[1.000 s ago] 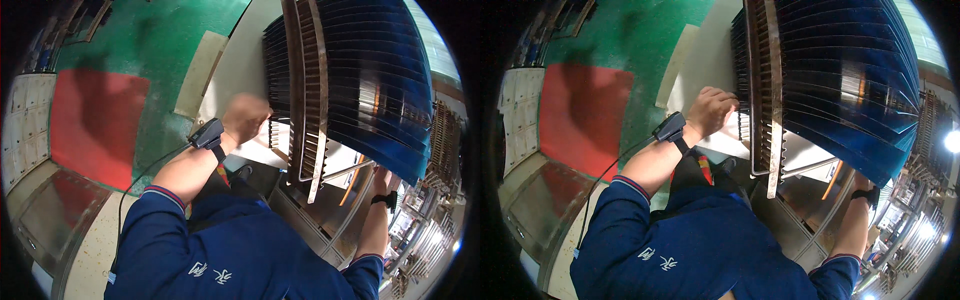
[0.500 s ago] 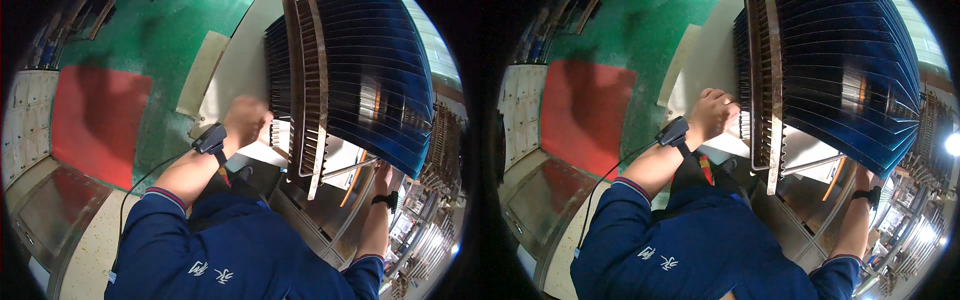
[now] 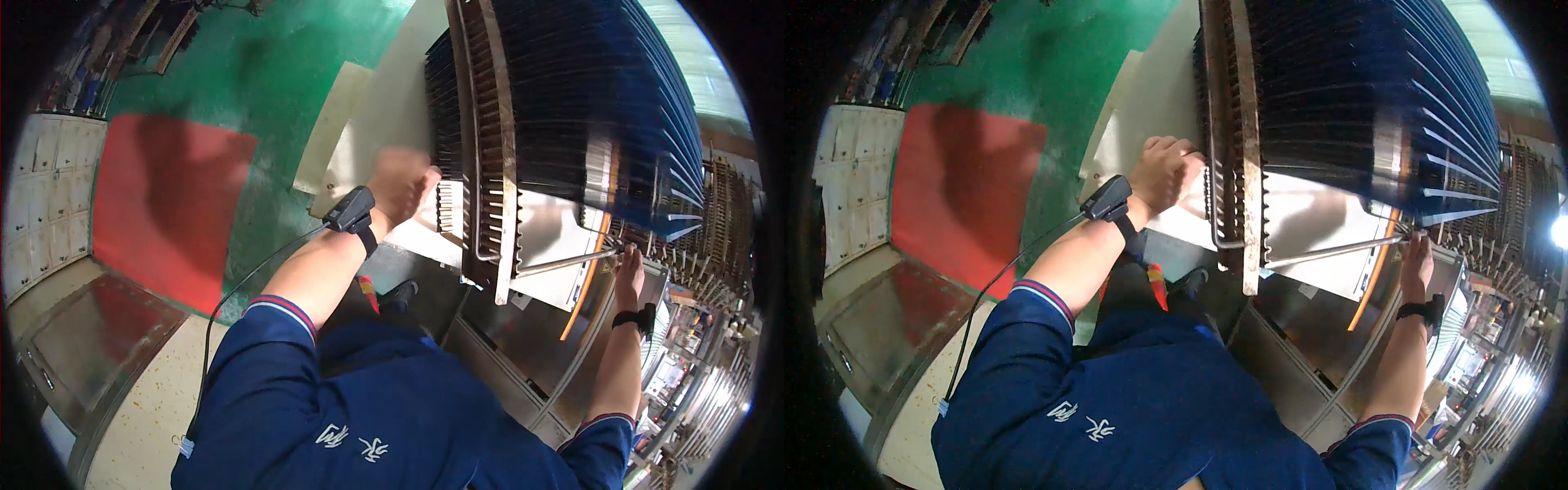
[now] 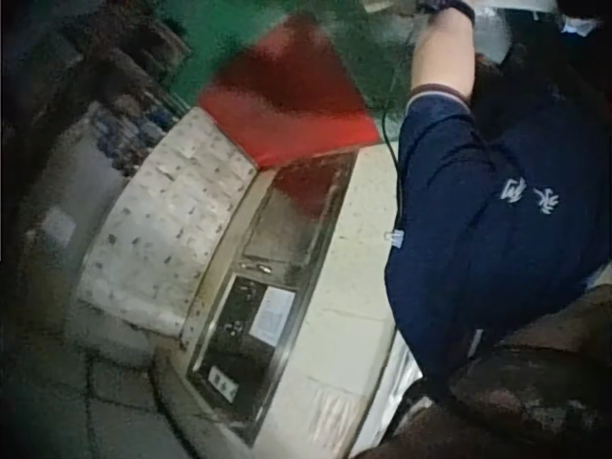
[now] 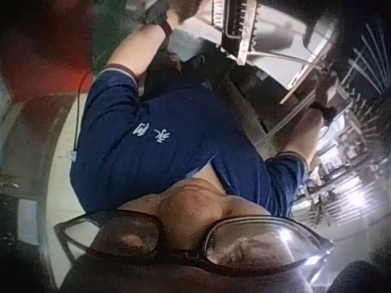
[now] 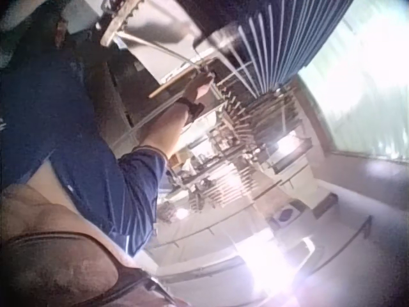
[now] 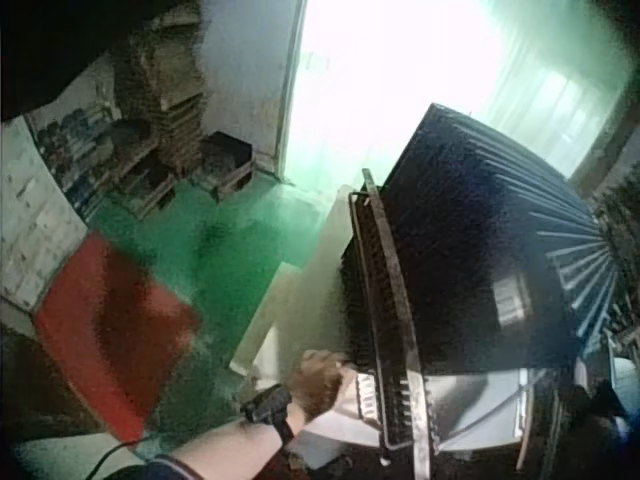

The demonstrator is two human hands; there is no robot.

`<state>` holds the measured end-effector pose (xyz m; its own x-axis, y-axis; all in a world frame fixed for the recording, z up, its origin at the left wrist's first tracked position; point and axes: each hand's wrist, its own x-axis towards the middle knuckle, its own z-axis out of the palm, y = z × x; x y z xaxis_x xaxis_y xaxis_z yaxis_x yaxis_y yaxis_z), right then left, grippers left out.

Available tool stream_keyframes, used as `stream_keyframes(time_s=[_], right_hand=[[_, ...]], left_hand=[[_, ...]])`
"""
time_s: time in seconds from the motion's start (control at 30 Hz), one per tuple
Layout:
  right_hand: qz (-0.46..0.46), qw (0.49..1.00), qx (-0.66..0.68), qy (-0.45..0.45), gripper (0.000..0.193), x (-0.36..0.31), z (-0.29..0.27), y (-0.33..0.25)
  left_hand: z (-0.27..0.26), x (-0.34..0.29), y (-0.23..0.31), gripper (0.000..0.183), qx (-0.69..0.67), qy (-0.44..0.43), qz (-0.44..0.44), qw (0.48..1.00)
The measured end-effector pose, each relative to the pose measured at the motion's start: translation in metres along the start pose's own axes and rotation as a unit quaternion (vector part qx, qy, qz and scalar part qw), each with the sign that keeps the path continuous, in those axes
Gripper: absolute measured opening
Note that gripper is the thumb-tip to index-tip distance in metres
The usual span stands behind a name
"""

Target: Moving PCB panels from a conveyor belt and placing them into a vertical sorting rack.

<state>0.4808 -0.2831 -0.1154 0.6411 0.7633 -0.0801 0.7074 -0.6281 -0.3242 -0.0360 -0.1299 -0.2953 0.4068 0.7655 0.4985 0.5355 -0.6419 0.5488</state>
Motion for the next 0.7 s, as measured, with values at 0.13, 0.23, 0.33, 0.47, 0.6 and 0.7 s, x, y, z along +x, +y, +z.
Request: stream_keyframes(time_s=[0.13,0.23,0.33,0.47,0.6,0.7], right_hand=[[-0.227,0.960,-0.154,0.063,0.036,0.008,0.000,0.033],[-0.201,0.958,-0.196,0.049,0.039,0.010,-0.005,0.029],[-0.055,0.979,-0.194,0.001,0.042,-0.011,0.000,-0.003],[-0.100,0.991,-0.076,-0.042,0.041,-0.084,-0.013,-0.052],[-0.256,0.940,-0.201,-0.098,0.038,-0.114,-0.011,-0.047],[-0.339,0.918,-0.166,-0.119,0.033,-0.129,-0.009,-0.041]], left_hand=[[-0.003,0.002,0.002,0.003,-0.077,-0.037,-0.048,0.995],[-0.020,-0.014,0.013,0.010,-0.296,0.020,-0.232,0.927],[-0.067,-0.048,0.016,0.018,-0.154,0.088,-0.278,0.944],[-0.126,-0.067,0.083,0.009,-0.190,0.271,-0.217,0.918],[-0.106,-0.020,0.212,0.021,-0.032,0.136,0.123,0.983],[-0.048,0.015,0.275,0.031,0.065,-0.068,0.202,0.975]])
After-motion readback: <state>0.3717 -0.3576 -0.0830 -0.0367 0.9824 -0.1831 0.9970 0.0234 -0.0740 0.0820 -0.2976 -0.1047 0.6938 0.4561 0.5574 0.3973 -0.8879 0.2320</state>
